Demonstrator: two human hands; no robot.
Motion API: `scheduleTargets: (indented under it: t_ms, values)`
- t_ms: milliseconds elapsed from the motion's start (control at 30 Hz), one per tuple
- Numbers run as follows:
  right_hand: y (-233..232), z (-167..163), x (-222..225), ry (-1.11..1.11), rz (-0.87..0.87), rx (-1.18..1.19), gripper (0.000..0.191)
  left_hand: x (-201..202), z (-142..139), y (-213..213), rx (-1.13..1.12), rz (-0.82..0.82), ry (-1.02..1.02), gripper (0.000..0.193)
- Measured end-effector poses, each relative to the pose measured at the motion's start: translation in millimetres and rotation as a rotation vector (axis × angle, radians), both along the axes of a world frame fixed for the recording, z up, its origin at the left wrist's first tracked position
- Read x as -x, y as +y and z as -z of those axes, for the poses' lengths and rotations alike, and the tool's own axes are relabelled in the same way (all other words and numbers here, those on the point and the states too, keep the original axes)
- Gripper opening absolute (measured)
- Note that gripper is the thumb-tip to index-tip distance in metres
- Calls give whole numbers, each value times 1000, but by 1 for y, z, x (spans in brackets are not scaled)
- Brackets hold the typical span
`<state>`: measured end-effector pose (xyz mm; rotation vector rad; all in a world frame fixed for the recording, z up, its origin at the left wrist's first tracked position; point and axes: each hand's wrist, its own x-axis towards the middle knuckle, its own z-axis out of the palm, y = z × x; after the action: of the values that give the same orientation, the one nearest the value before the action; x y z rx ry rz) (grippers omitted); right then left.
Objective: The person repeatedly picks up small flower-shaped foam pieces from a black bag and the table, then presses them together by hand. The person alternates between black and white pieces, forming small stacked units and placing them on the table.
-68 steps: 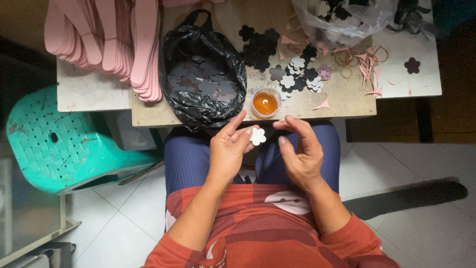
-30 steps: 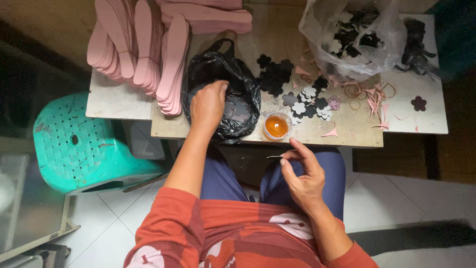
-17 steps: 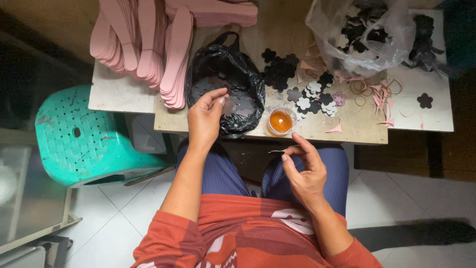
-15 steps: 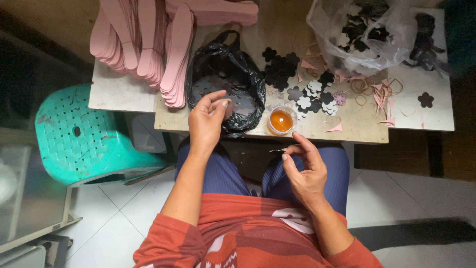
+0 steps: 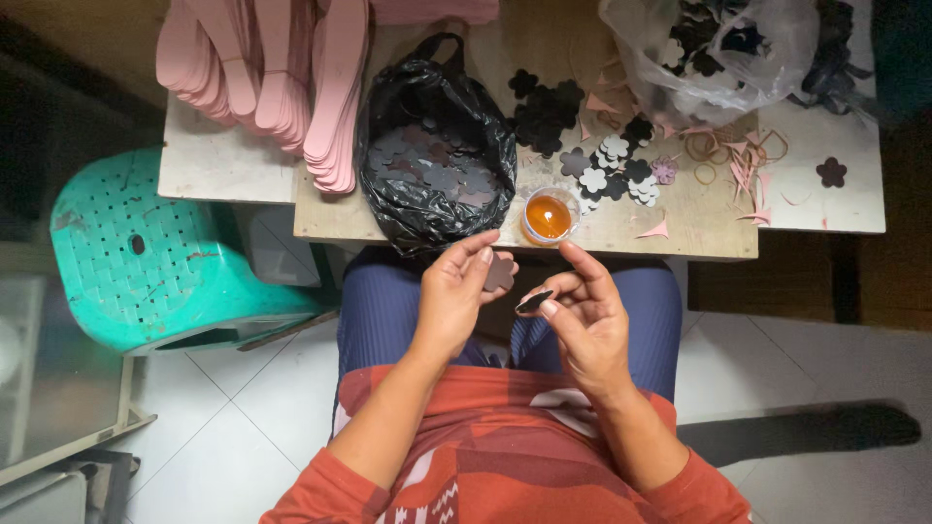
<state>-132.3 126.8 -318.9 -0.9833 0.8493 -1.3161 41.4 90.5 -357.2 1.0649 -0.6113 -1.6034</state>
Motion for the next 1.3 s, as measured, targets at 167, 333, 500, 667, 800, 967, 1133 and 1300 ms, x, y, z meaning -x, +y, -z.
scheduleTargets:
  t_ms: [167, 333, 500, 667, 800, 967, 1133, 1300]
  values:
    - [1, 10, -4, 34, 43, -64, 65, 15, 3, 24, -101, 97, 144, 38]
    - [-6, 11, 7, 259, 259, -44, 64, 16, 6, 36, -47, 146, 54, 46]
    - [-4, 1, 22, 230, 135, -113, 69, 17, 8, 34, -40, 118, 73, 43]
    - [-8, -2, 33, 227, 29, -195, 72, 18, 2, 32, -80, 201, 147, 52]
    - [-11, -1, 39, 285, -24, -227, 75, 18, -5, 29, -135, 279, 117, 68]
    - [-10, -4, 45, 423, -57, -243, 77, 21, -7, 26, -167, 338, 75, 73]
    - [-9, -4, 46, 514, -69, -255, 78, 28, -1, 27, -178, 364, 44, 73]
    - [-10, -5, 46, 574, -77, -237, 78, 28, 10, 28, -193, 373, 19, 72]
